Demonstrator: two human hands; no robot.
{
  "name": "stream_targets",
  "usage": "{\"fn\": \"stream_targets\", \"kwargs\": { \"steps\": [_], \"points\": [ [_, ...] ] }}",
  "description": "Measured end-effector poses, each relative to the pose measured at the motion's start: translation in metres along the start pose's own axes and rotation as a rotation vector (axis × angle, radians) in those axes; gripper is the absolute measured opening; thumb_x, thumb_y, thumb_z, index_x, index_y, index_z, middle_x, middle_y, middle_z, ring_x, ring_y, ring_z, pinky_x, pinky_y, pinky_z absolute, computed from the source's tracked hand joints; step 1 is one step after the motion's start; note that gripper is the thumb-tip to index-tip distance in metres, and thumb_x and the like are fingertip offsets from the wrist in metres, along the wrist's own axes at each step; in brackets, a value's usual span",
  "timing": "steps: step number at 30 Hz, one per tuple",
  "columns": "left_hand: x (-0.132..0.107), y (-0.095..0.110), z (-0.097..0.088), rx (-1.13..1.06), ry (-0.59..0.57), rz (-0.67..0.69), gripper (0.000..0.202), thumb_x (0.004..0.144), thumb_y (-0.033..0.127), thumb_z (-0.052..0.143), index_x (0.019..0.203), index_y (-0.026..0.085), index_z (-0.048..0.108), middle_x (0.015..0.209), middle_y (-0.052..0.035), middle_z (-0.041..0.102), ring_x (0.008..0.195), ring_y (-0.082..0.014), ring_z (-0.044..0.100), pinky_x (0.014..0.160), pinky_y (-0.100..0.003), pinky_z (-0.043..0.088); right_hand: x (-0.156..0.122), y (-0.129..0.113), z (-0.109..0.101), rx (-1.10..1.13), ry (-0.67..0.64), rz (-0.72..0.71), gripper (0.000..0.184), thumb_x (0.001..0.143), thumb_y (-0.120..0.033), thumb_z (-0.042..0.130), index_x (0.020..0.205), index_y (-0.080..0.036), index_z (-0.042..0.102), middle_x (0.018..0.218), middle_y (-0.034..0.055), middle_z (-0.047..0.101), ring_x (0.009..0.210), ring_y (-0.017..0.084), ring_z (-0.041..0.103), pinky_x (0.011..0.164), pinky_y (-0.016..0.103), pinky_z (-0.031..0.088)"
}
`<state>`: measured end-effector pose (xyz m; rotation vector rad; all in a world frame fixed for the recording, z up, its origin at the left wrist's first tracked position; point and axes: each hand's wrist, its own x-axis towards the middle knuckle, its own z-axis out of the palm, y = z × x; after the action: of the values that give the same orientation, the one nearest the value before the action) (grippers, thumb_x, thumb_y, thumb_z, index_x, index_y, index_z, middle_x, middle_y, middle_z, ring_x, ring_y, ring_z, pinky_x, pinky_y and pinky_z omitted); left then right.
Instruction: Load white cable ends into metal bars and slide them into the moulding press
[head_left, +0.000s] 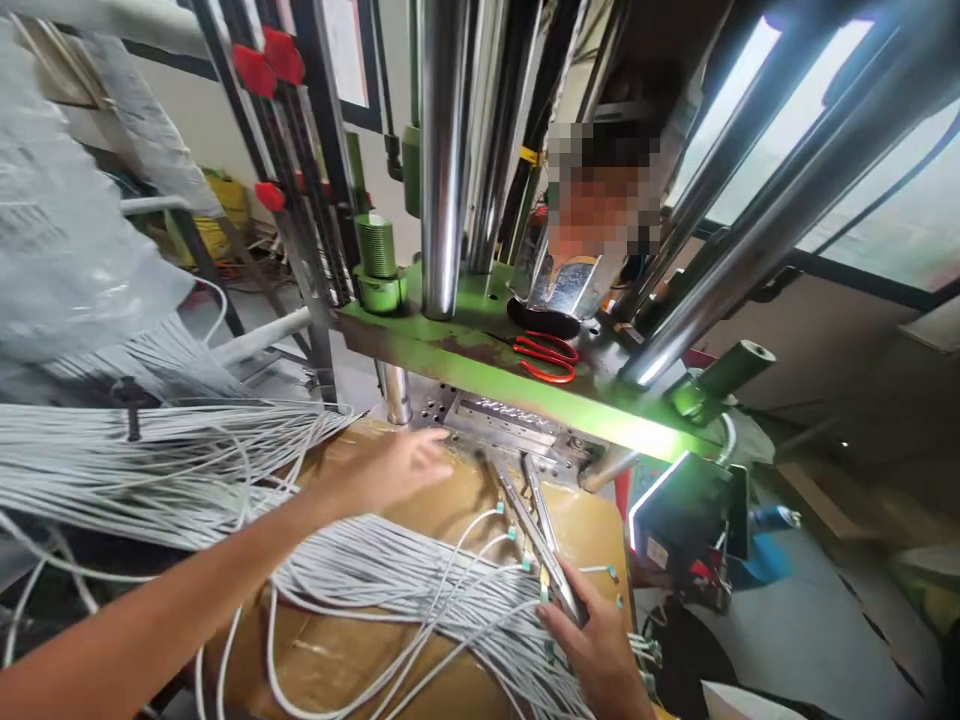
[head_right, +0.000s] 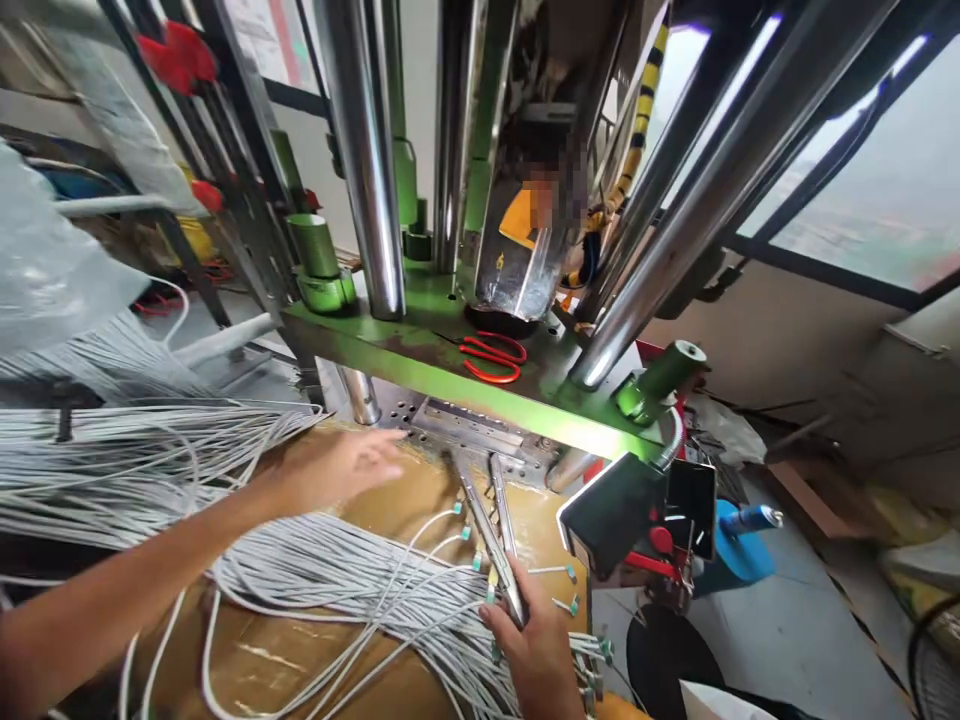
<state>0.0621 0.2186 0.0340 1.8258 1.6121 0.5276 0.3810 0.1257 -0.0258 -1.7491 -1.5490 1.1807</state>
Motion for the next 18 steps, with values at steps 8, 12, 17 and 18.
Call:
{"fn": "stream_targets", "kwargs": {
  "steps": [8,12,17,18],
  "points": [
    [0.022,-0.008,0.074,-0.001,0.068,0.240,0.079,0.069,0.039,0.075,0.140,0.023,0.044,0.152,-0.0101,0.032,0.134,-0.0288,0.041,0.112,-0.039,0.036,0.036,-0.032,-0.023,0.010,-0.163,-0.153,0.053,0.068,-0.022,0.070,0.121,-0.023,0.065,0.120,0.0050,0.069,0.112,0.026,0.061,0.102,0.037,0.045],
    [0.047,-0.014,0.070,-0.088,0.298,0.251,0.066,0.064,0.031,0.079,0.126,0.019,0.059,0.137,-0.0132,0.049,0.122,-0.0283,0.053,0.106,-0.039,0.044,0.080,-0.045,-0.030,-0.054,-0.098,-0.232,0.050,0.067,-0.024,0.072,0.116,-0.019,0.069,0.113,0.0081,0.071,0.107,0.029,0.063,0.099,0.042,0.047],
    [0.107,-0.008,0.058,-0.048,0.400,0.151,0.036,0.071,0.039,0.073,0.098,0.016,0.071,0.097,-0.0099,0.071,0.100,-0.0302,0.064,0.088,-0.040,0.053,0.152,-0.057,-0.028,-0.227,0.116,-0.454,0.042,0.081,-0.040,0.061,0.116,-0.018,0.068,0.115,0.0094,0.070,0.109,0.027,0.063,0.098,0.040,0.047],
    [0.119,-0.007,0.055,-0.048,0.387,0.154,0.032,0.075,0.040,0.070,0.096,0.017,0.072,0.093,-0.0084,0.072,0.098,-0.0290,0.064,0.086,-0.039,0.054,0.165,-0.058,-0.027,-0.252,0.130,-0.472,0.038,0.084,-0.041,0.057,0.112,-0.018,0.070,0.111,0.0087,0.072,0.107,0.026,0.064,0.098,0.039,0.047]
  ]
}}
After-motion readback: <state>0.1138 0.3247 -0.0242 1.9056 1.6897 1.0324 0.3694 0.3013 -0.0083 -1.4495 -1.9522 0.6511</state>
